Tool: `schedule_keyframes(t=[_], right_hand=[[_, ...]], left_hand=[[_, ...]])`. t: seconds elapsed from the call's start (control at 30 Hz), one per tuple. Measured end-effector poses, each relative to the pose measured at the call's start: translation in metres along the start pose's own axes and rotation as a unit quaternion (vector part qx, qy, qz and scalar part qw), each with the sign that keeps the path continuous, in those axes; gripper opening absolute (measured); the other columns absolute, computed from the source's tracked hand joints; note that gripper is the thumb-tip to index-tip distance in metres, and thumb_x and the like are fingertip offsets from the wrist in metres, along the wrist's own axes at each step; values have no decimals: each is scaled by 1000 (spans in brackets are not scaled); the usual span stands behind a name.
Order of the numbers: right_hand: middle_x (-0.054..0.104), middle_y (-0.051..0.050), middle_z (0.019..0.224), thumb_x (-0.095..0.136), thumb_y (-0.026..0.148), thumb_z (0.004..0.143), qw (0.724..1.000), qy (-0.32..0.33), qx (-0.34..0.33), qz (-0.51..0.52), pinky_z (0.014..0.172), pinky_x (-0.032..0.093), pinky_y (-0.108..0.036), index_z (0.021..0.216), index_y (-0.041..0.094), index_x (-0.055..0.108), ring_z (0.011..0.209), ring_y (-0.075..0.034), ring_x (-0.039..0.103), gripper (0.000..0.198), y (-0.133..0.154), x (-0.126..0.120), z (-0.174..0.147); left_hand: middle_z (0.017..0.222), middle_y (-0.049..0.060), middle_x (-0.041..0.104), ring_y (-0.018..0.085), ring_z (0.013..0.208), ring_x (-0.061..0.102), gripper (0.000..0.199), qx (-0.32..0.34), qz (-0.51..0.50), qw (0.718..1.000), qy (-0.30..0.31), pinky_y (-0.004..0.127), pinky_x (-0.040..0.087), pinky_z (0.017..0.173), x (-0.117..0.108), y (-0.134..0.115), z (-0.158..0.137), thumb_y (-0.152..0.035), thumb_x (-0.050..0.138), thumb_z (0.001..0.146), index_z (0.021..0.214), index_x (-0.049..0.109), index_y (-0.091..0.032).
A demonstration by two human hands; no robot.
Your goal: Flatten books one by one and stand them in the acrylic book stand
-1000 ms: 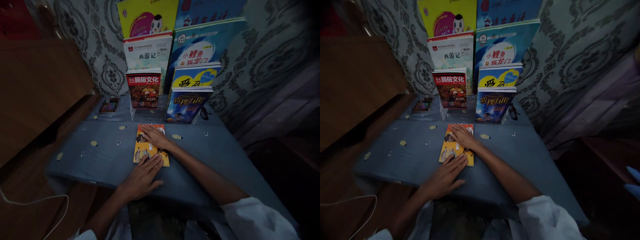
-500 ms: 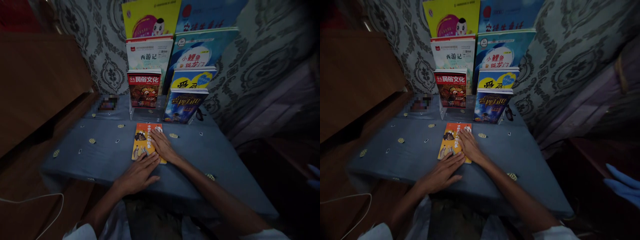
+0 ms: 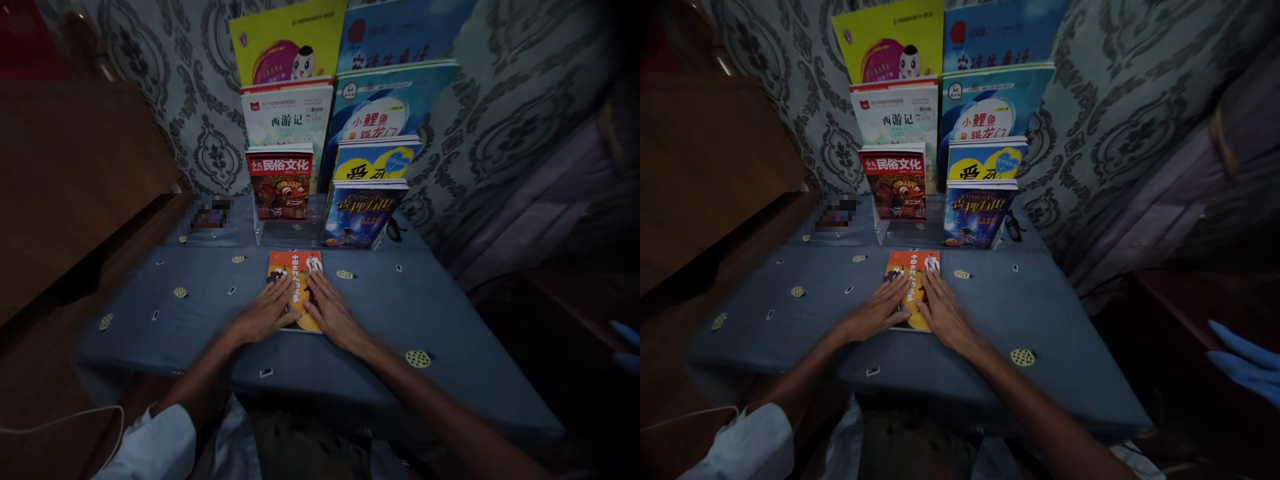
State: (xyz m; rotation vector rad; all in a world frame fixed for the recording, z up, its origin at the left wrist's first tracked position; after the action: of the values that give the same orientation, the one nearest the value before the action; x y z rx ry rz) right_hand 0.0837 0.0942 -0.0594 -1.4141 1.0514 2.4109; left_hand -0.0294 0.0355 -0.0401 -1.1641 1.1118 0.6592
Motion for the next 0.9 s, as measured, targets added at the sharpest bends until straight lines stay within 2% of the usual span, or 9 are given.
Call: schedule_keyframes(t=[0.17, 0.33, 0.4, 0.47, 0.53, 0.57, 0.63, 0.73, 0.9], right_hand=[[25, -18, 164, 41, 44, 101, 999, 2, 34, -32, 121, 26, -57, 158, 14, 27, 153, -30, 17, 66, -2, -2, -6], [23, -19, 164, 38, 45, 101, 996, 29, 67, -53, 122, 25, -55, 156, 10, 29, 152, -29, 21, 66, -2, -1, -8], [23, -19, 164, 38, 46, 101, 996, 33, 71, -50, 122, 25, -54, 156, 10, 30, 152, -29, 21, 67, -3, 0, -8], [22, -19, 164, 37, 48, 101, 996, 33, 74, -40, 122, 25, -53, 157, 10, 29, 152, -29, 20, 68, -4, 0, -8], [22, -17, 165, 36, 49, 101, 997, 29, 70, -27, 123, 24, -53, 157, 13, 28, 152, -28, 19, 68, -4, -2, -8], [22, -16, 165, 37, 49, 101, 997, 24, 67, -20, 123, 24, -53, 158, 15, 27, 152, -28, 19, 67, -3, -3, -9], [23, -13, 165, 38, 49, 101, 998, 13, 57, -7, 123, 24, -54, 159, 19, 26, 152, -28, 18, 66, -1, -6, -10], [19, -14, 166, 40, 50, 101, 998, 19, 58, 8, 123, 24, -55, 159, 18, 25, 153, -29, 17, 67, 0, -6, -11], [14, -13, 167, 38, 49, 102, 998, 11, 50, 23, 124, 18, -54, 160, 19, 18, 153, -28, 13, 68, 3, -7, -11]], left_hand=[[164, 18, 19, 28, 154, 10, 71, -91, -4, 994, -54, 46, 17, 125, -9, 45, 38, -53, 40, 100, 155, 28, -10], [163, 23, 21, 30, 154, 14, 65, -196, -111, 955, -192, 46, 17, 125, -13, 68, 43, -39, 44, 97, 150, 35, -2], [162, 22, 28, 29, 154, 17, 62, -213, -233, 913, -258, 44, 15, 125, -12, 74, 39, -35, 51, 92, 145, 42, -5], [156, 18, 42, 30, 152, 24, 56, -224, -365, 849, -311, 43, 19, 125, -12, 82, 35, -35, 60, 86, 136, 53, -10], [141, 15, 59, 31, 143, 42, 48, -240, -460, 786, -337, 44, 31, 119, -12, 92, 34, -39, 66, 82, 123, 62, -15], [131, 15, 66, 32, 134, 53, 44, -250, -488, 763, -341, 44, 39, 114, -12, 96, 34, -42, 68, 82, 117, 64, -15], [110, 14, 74, 31, 113, 68, 42, -268, -533, 726, -343, 42, 52, 99, -12, 102, 35, -47, 70, 81, 107, 66, -15], [89, 12, 76, 28, 89, 75, 42, -290, -584, 678, -341, 38, 59, 80, -8, 104, 36, -52, 74, 78, 96, 66, -15], [88, 7, 77, 24, 82, 75, 34, -301, -628, 628, -347, 31, 58, 70, -1, 97, 34, -50, 73, 82, 96, 66, -20]])
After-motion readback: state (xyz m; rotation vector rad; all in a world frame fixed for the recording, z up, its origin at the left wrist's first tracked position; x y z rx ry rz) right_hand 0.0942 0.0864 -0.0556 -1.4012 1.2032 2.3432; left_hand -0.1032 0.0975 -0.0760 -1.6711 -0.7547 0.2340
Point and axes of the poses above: each hand's wrist, its own z-axis towards the middle knuckle, its own x-axis out of the palm, y = z × x, the point moved 9 cm from there along z, towards the middle knuckle
